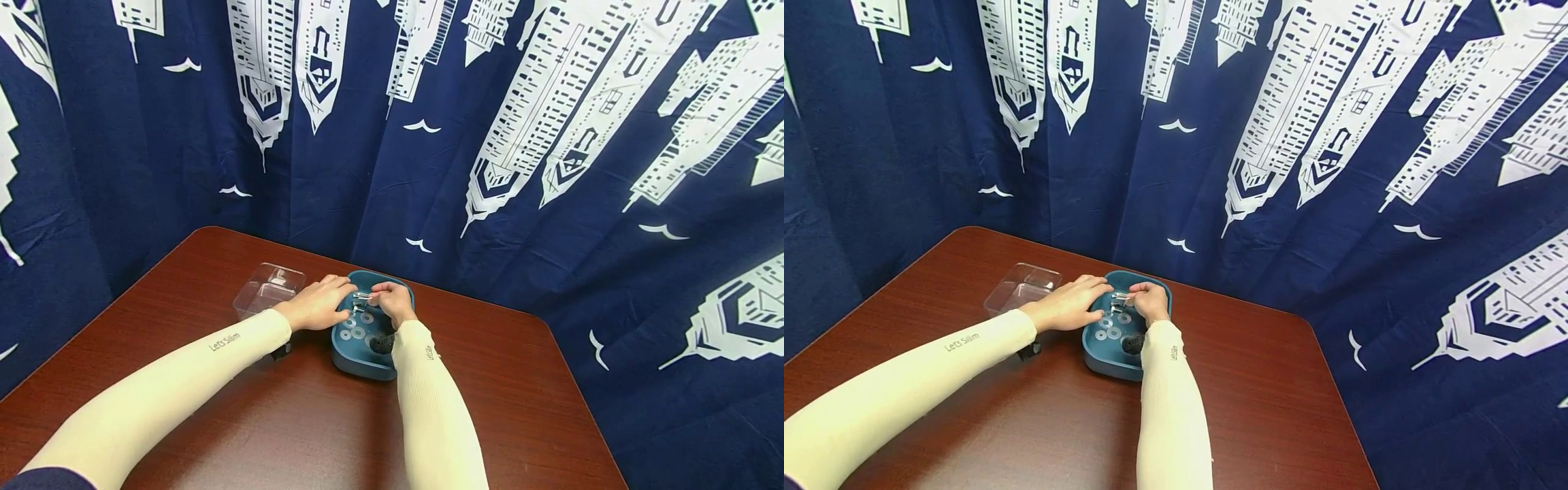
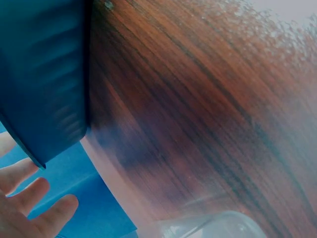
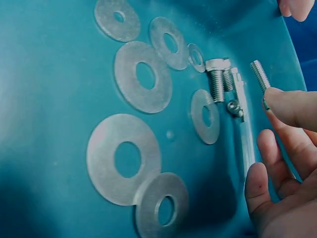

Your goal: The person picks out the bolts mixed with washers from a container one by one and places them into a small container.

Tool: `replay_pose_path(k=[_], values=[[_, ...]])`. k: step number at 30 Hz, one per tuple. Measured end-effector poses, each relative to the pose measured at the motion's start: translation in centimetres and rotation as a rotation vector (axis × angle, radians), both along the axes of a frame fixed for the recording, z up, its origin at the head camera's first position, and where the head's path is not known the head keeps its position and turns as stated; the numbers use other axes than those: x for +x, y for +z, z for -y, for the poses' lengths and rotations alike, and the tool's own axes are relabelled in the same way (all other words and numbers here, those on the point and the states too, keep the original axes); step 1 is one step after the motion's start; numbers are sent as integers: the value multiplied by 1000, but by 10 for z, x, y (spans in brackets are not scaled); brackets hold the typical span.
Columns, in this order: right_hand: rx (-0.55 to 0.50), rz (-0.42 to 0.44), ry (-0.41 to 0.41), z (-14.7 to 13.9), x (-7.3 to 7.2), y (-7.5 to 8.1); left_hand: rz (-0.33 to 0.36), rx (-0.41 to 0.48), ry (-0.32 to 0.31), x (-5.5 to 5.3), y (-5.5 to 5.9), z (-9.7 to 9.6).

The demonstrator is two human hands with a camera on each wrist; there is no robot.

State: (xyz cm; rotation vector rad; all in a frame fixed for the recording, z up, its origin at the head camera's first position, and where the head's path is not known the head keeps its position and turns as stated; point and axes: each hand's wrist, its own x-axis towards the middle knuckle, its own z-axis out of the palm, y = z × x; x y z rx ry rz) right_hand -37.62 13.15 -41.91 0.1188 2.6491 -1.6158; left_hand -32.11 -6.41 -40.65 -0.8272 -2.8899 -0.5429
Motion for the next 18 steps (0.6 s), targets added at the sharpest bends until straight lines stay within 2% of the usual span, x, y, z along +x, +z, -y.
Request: replay_pose_path(k=[7,12,18], values=[[-35,-34,40,-1,1,11,-30,6,-14,1,2,1],[-78,-67,85,-2,4,21,-30,21,-16,1,8,2],[-63,-79,89,-5,6,33,-42,39,-19,2,16,3]])
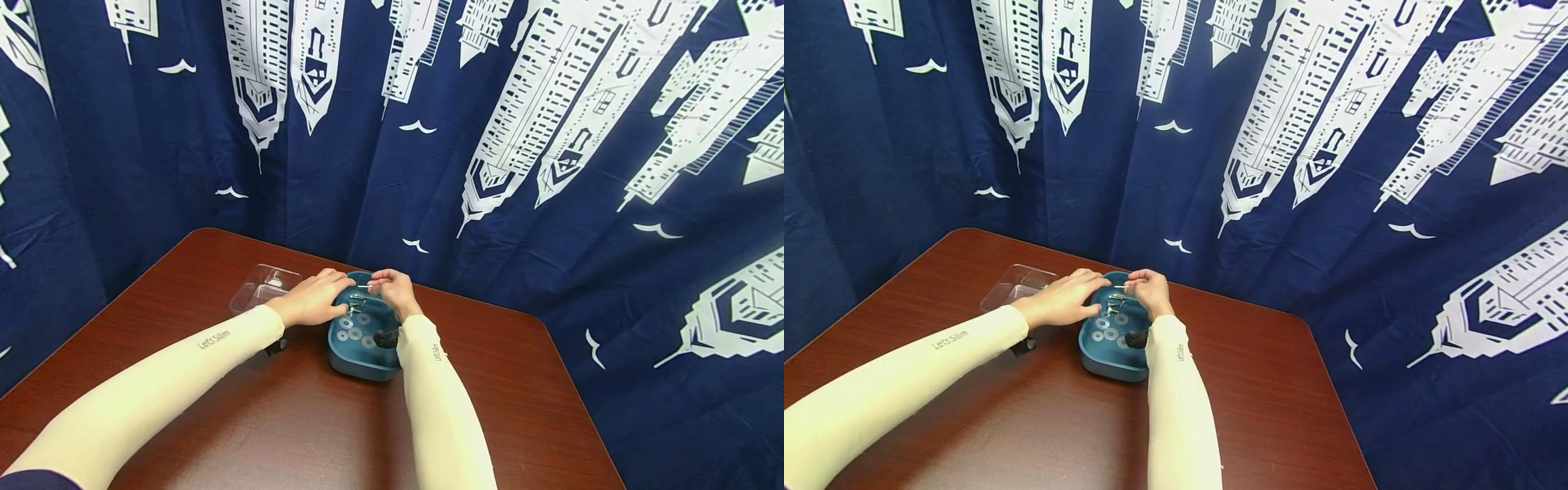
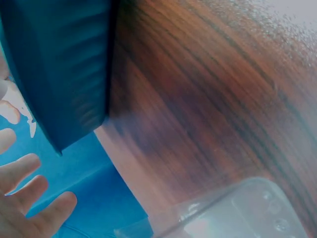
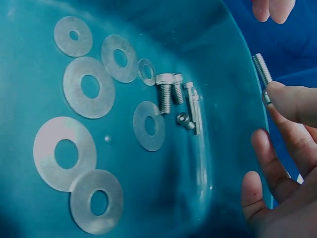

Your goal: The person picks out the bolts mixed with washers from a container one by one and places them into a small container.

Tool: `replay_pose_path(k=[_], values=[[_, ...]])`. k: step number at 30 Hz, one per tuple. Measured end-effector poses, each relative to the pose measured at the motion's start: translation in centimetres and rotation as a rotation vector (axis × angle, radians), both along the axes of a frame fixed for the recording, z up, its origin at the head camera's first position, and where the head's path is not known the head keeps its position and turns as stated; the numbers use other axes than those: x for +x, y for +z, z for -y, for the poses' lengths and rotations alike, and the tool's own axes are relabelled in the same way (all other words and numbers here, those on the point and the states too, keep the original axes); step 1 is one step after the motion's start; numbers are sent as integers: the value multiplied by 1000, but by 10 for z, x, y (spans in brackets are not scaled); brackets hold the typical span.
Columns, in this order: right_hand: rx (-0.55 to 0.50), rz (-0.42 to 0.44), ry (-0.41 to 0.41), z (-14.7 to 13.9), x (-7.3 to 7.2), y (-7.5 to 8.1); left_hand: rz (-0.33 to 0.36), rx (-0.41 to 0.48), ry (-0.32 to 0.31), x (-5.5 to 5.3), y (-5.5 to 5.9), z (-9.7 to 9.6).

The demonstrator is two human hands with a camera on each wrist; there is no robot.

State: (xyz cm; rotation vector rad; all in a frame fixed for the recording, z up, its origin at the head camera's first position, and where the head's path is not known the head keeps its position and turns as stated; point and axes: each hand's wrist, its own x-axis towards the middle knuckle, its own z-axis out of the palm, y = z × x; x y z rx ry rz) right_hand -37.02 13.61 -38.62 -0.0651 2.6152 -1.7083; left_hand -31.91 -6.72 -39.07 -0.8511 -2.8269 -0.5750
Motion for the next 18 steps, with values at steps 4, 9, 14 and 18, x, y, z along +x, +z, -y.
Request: replay_pose_path(k=[4,9,14,18], values=[[-6,-9,9,2,-2,4,-18,8,-4,1,4,4],[-31,-32,41,6,-5,7,-36,13,-4,2,9,11],[-25,-48,68,11,-5,11,-52,35,15,4,14,19],[-18,-56,83,16,-5,15,-66,47,38,4,15,27]])
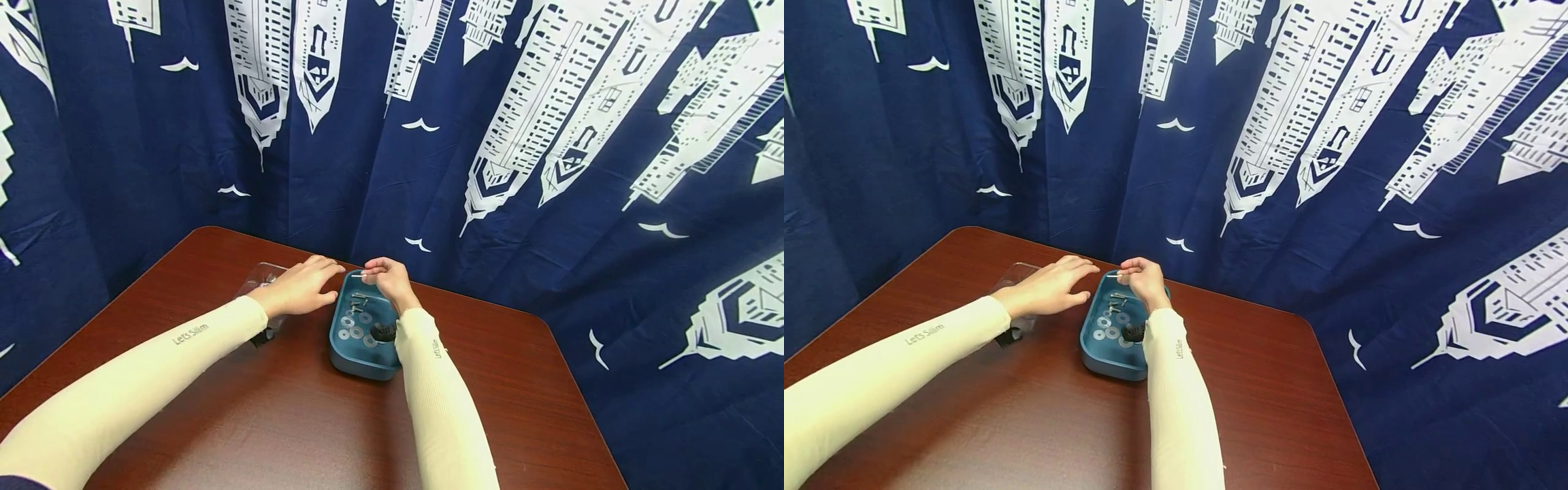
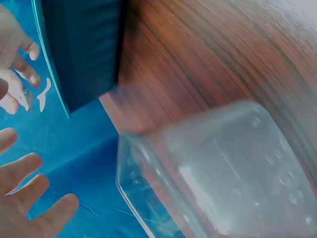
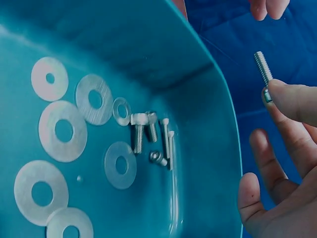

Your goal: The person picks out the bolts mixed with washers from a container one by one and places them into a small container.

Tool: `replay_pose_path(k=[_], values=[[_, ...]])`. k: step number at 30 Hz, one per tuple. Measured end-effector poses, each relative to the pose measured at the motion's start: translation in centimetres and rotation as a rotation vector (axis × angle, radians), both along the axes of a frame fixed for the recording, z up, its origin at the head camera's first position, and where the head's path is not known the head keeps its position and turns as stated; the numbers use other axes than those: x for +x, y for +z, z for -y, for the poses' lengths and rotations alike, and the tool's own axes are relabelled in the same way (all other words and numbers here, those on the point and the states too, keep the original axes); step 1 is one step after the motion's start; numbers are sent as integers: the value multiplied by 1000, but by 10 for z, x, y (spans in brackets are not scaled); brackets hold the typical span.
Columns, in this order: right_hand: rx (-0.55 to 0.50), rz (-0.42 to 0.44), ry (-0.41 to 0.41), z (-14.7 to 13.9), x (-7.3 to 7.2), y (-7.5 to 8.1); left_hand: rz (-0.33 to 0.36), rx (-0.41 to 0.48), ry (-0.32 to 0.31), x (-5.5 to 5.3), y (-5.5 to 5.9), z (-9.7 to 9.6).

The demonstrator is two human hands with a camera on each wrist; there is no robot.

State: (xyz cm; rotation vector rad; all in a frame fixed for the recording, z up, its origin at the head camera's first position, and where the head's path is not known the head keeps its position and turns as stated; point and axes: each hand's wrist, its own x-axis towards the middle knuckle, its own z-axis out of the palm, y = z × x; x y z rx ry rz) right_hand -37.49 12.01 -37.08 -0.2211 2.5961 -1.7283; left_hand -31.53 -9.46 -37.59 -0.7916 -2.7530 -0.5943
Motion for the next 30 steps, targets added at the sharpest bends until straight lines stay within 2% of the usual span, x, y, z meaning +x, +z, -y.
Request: replay_pose_path(k=[15,19,22,30], values=[[-35,1,65,21,1,7,-29,-4,49,4,4,33],[-44,-2,70,27,0,8,-17,-9,59,5,4,42],[-54,-2,74,31,1,8,-9,-15,71,6,3,49],[-69,5,87,40,1,6,-40,-21,96,8,-1,71]])
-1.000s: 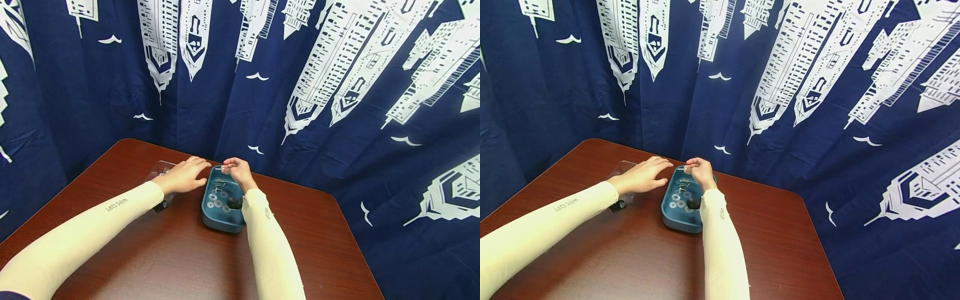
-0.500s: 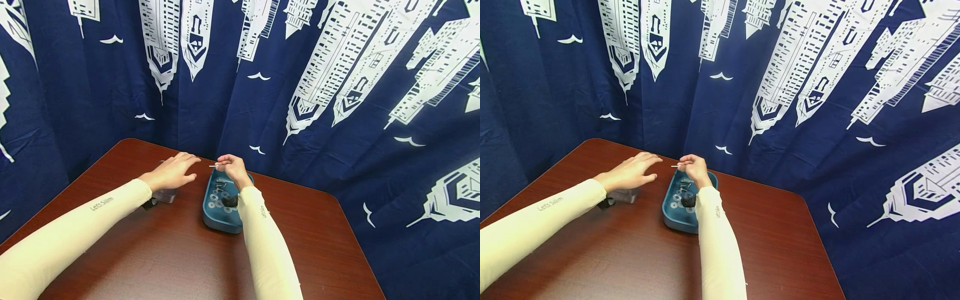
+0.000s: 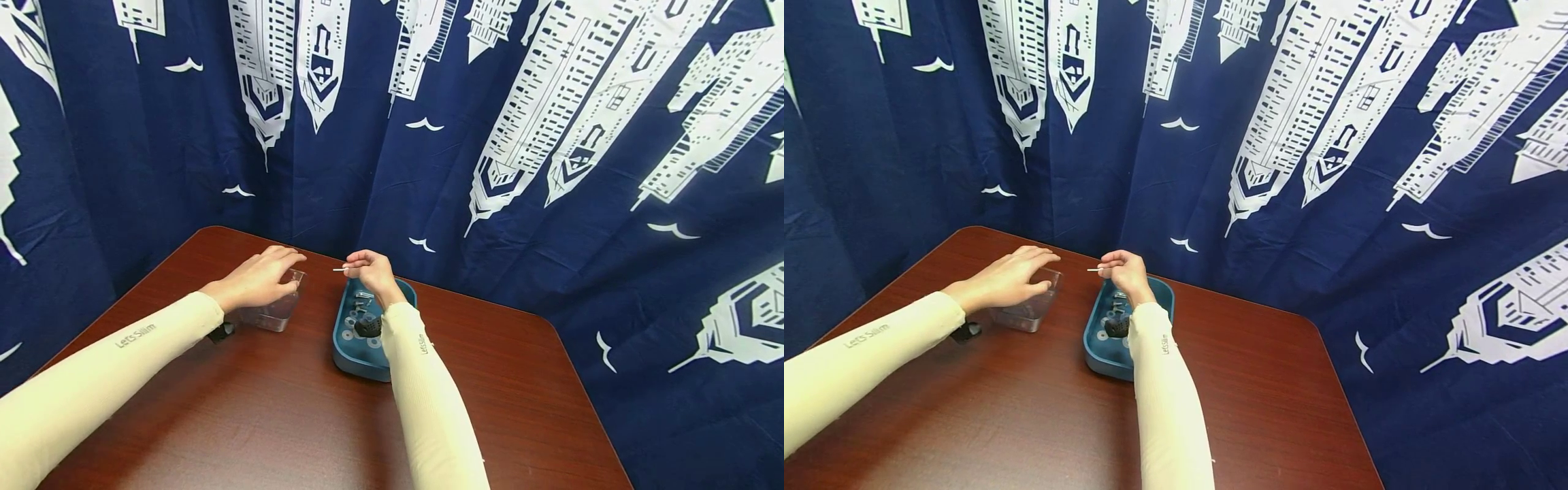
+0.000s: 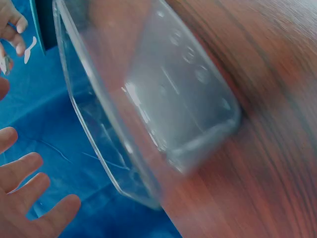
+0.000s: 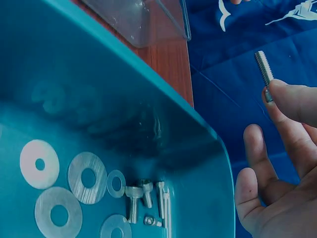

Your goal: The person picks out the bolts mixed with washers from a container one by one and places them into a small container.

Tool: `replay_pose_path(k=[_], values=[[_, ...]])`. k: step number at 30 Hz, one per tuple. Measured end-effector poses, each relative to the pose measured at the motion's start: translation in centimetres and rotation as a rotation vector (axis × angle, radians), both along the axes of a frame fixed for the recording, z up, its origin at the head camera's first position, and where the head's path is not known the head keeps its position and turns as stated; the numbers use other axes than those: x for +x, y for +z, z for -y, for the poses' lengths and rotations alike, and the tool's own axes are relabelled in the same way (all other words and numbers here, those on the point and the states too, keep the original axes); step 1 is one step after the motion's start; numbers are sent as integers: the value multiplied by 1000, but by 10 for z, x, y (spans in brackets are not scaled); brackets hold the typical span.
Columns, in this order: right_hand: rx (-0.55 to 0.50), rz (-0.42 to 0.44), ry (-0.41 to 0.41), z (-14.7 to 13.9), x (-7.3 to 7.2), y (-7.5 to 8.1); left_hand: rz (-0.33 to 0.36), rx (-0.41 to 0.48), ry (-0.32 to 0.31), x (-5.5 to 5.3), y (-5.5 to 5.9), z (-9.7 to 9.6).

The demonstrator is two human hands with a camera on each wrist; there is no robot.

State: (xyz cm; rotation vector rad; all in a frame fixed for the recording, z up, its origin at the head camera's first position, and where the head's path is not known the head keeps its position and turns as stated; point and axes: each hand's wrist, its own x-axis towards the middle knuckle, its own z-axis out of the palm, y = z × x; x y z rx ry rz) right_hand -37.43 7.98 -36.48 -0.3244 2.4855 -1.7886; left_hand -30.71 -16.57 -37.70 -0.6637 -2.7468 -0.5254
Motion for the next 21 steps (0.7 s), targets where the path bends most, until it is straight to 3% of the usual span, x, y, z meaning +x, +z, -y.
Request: replay_pose_path(k=[11,21], values=[[-14,-34,35,16,1,0,25,14,51,8,-5,32],[-15,-18,40,28,1,-1,30,14,84,16,-7,49]])
